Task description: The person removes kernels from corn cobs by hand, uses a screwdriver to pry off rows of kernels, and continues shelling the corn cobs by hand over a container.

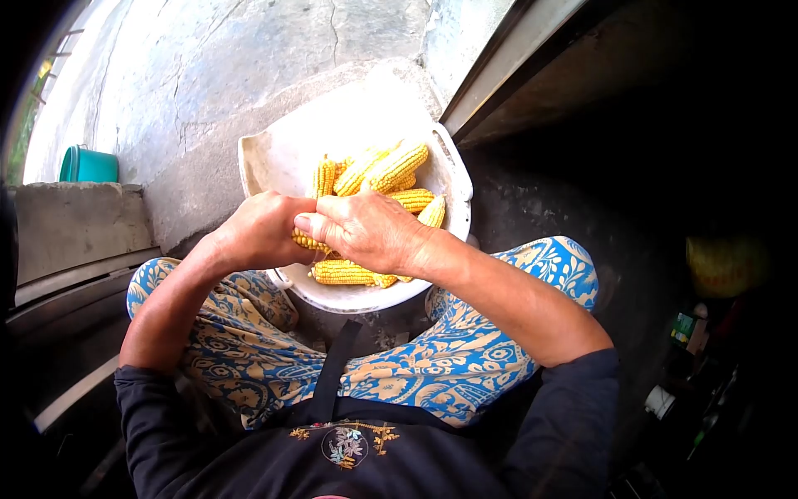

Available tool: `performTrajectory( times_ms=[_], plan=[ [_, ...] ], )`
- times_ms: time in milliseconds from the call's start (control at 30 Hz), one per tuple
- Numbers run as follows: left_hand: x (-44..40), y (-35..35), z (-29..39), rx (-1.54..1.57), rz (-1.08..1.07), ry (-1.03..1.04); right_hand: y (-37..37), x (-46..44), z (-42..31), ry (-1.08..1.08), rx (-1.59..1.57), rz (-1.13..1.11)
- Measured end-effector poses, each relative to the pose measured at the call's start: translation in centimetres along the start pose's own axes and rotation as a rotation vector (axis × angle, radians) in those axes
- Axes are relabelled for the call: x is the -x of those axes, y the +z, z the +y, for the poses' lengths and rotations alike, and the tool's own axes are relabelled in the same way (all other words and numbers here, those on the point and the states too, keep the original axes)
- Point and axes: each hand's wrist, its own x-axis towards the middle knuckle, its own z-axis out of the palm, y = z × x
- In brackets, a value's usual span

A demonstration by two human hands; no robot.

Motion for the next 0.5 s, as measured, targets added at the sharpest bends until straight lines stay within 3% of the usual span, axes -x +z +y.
performTrajectory(
  times_ms=[300, 500],
  plan=[
    [0.4, 0.0, 0.0, -0.044, -0.03, -0.015, 1.3, -0.2, 0.9, -0.074, -0.24, 0.126],
    [0.3, 0.0, -0.2, -0.091, -0.034, -0.041, 0.5, -0.4, 1.2, -0.039, -0.314, -0.005]
  ],
)
